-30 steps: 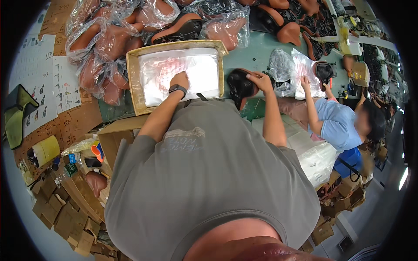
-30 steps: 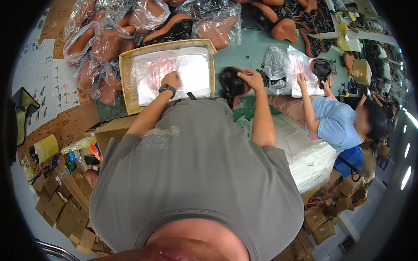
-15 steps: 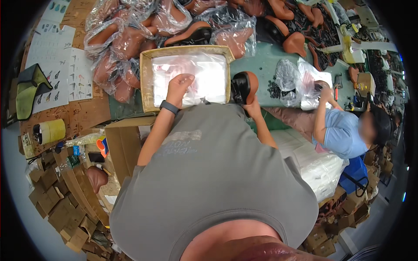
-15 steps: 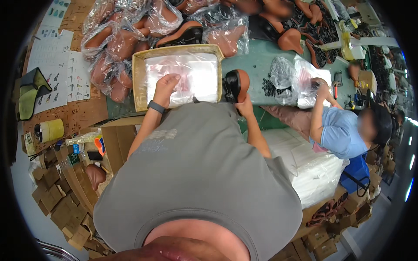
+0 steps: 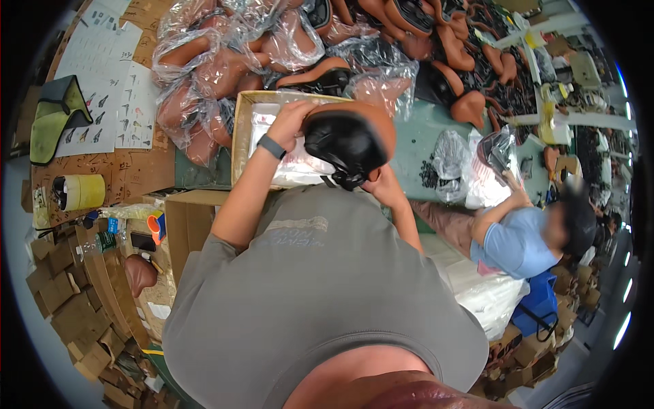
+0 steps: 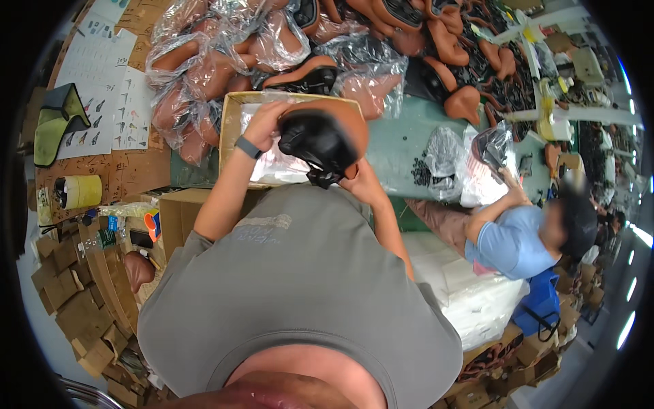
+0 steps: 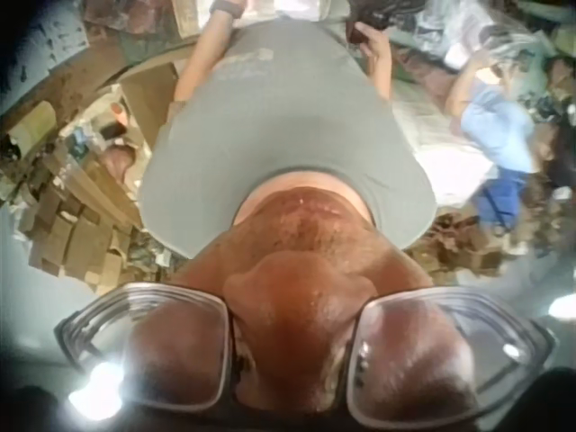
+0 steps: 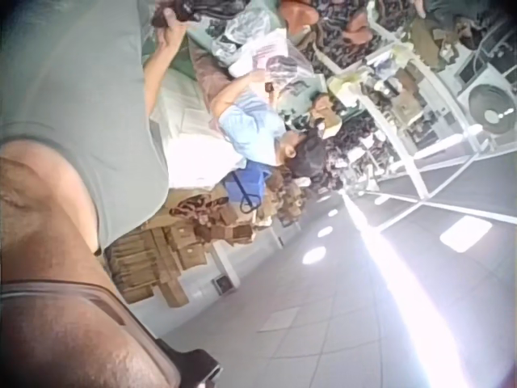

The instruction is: Packing individual bicycle seats into a cardboard shipping box in a warehouse setting.

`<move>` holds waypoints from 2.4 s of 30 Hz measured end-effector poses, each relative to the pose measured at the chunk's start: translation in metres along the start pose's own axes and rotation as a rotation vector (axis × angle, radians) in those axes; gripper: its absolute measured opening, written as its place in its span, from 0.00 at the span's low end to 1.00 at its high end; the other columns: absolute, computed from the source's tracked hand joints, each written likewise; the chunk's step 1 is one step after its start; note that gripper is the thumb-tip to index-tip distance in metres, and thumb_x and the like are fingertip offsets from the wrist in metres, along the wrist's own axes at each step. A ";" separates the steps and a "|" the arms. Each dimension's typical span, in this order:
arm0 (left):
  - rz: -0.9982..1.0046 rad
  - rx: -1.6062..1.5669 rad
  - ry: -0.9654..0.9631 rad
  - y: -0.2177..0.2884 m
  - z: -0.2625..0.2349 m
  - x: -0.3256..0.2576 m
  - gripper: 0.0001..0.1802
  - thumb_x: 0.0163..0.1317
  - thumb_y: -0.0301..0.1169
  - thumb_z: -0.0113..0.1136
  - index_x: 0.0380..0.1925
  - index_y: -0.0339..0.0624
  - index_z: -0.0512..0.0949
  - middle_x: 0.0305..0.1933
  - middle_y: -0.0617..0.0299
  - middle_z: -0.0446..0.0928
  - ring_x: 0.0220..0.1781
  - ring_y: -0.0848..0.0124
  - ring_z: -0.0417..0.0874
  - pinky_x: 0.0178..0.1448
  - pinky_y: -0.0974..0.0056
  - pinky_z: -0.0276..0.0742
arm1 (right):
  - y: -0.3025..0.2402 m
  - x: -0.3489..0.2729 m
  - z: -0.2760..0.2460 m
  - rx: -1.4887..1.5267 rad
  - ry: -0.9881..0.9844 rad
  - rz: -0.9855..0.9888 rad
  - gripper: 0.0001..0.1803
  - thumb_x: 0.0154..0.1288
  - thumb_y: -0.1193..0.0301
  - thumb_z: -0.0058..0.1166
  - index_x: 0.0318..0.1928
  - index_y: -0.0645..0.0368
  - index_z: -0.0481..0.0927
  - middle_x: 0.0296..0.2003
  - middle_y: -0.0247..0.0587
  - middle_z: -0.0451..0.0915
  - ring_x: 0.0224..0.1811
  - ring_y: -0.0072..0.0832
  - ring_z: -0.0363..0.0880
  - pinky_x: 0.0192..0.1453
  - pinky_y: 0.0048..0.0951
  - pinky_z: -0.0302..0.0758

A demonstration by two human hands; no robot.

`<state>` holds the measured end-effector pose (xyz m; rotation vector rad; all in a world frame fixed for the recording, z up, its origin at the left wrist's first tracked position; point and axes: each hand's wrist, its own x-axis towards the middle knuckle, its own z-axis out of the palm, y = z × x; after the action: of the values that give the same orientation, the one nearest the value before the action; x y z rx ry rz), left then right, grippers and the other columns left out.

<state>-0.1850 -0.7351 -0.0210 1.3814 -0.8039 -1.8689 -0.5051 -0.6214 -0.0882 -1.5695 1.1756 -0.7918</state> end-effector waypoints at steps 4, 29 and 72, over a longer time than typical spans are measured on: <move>0.822 0.544 0.135 0.064 0.011 -0.045 0.13 0.80 0.32 0.65 0.52 0.34 0.90 0.43 0.56 0.92 0.44 0.67 0.91 0.57 0.67 0.82 | -0.104 0.040 0.018 -0.268 0.067 0.125 0.69 0.59 0.83 0.74 0.90 0.55 0.38 0.60 0.57 0.87 0.60 0.53 0.90 0.64 0.47 0.84; 0.547 0.387 1.099 0.072 -0.160 -0.054 0.09 0.82 0.30 0.63 0.39 0.41 0.84 0.28 0.69 0.79 0.34 0.80 0.78 0.37 0.70 0.75 | -0.098 0.495 0.144 -0.481 -0.322 -0.655 0.14 0.75 0.62 0.62 0.53 0.56 0.89 0.48 0.55 0.90 0.52 0.55 0.88 0.58 0.53 0.84; 0.279 0.213 0.026 -0.154 0.075 -0.043 0.12 0.78 0.30 0.70 0.51 0.31 0.91 0.46 0.60 0.93 0.50 0.74 0.92 0.55 0.67 0.86 | 0.005 -0.010 -0.047 1.045 -0.379 0.573 0.33 0.72 0.76 0.69 0.73 0.68 0.72 0.61 0.57 0.86 0.60 0.47 0.91 0.62 0.42 0.92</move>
<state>-0.2719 -0.6039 -0.1010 1.3382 -1.1461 -1.5837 -0.5518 -0.6273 -0.0780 -0.4403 0.6636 -0.5297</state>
